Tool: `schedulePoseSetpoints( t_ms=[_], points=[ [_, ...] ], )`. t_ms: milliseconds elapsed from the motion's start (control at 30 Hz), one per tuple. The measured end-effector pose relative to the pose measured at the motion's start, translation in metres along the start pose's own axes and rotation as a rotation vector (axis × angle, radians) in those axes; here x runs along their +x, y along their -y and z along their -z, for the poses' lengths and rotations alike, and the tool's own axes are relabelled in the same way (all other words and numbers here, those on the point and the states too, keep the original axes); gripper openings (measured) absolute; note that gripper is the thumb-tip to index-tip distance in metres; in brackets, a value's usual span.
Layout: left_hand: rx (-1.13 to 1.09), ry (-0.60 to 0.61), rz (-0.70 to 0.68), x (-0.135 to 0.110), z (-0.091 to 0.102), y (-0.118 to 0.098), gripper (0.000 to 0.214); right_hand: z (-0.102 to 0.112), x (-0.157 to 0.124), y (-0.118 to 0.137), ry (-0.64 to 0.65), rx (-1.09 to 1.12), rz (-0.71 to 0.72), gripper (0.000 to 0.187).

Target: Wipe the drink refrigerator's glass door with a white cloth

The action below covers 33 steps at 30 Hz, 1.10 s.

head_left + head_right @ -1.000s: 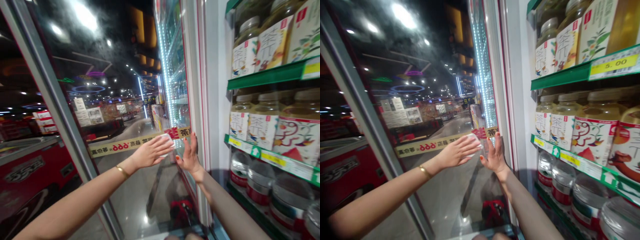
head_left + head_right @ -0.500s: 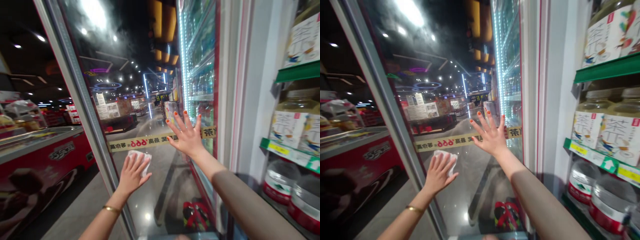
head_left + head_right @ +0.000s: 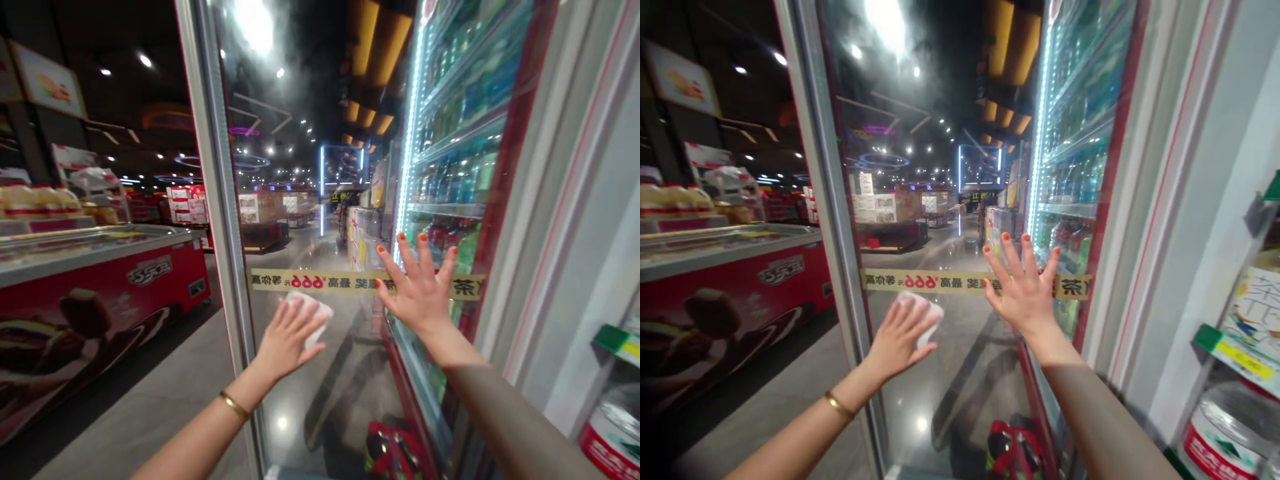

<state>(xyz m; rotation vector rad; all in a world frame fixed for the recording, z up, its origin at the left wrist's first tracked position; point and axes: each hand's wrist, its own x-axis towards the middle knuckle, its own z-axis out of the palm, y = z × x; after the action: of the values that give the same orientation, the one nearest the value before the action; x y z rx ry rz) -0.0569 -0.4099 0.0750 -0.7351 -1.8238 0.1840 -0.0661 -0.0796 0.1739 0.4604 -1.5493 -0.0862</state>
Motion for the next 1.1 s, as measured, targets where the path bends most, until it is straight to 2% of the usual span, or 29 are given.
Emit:
schedulePoseSetpoints(
  t_ms=[100,167,200,267,300,333,400,467,500,567,633,700,767,867,933,1000,1100],
  points=[
    [-0.009,-0.143,0.479,0.049,0.016,0.039,0.083,0.0,0.0,0.0,0.007,-0.014,0.0,0.088],
    [-0.058,-0.151,0.59,0.077,0.014,0.037,0.086,-0.001,-0.001,-0.002,0.017,-0.014,-0.005,0.087],
    [-0.107,-0.112,0.552,0.081,0.009,0.027,0.086,-0.001,-0.001,-0.002,0.025,-0.009,-0.008,0.087],
    [-0.244,0.012,0.325,0.064,-0.004,-0.008,0.079,-0.001,-0.001,-0.003,0.04,0.009,-0.013,0.087],
    [-0.327,0.073,0.172,0.044,-0.01,-0.026,0.073,-0.001,-0.001,-0.002,0.042,0.015,-0.018,0.087],
    [-0.355,0.103,0.083,0.02,-0.014,-0.04,0.065,0.0,0.0,-0.001,0.04,0.018,-0.024,0.086],
    [-0.36,0.104,0.036,-0.028,-0.018,-0.047,0.052,0.001,0.001,0.002,0.041,0.02,-0.027,0.087],
    [-0.31,0.031,0.145,-0.055,-0.014,-0.027,0.057,0.003,0.004,0.004,0.074,0.026,-0.025,0.089],
    [-0.277,-0.008,0.241,-0.056,-0.011,-0.012,0.064,0.003,0.004,0.004,0.101,0.029,-0.029,0.091],
    [-0.214,-0.06,0.452,-0.038,-0.009,0.009,0.081,0.004,0.005,0.003,0.152,0.028,-0.051,0.092],
    [-0.178,-0.078,0.612,-0.008,-0.015,0.01,0.091,0.005,0.005,0.001,0.183,0.018,-0.069,0.093],
    [-0.16,-0.092,0.654,0.015,-0.027,-0.012,0.095,0.004,0.004,0.0,0.183,0.013,-0.066,0.093],
    [-0.141,-0.078,0.559,0.02,-0.042,-0.052,0.094,0.004,0.004,0.0,0.15,0.014,-0.051,0.093],
    [-0.08,-0.007,0.338,-0.007,-0.07,-0.117,0.087,0.003,0.004,0.001,0.072,-0.007,-0.038,0.09],
    [-0.047,0.045,0.294,-0.035,-0.089,-0.148,0.081,0.002,0.004,0.002,0.044,-0.035,-0.033,0.087],
    [-0.058,0.095,0.304,-0.057,-0.098,-0.165,0.076,0.002,0.003,0.002,0.05,-0.052,-0.028,0.085],
    [-0.199,0.14,0.329,-0.071,-0.087,-0.169,0.072,0.0,0.005,0.0,0.105,-0.043,-0.046,0.09]
  ],
)
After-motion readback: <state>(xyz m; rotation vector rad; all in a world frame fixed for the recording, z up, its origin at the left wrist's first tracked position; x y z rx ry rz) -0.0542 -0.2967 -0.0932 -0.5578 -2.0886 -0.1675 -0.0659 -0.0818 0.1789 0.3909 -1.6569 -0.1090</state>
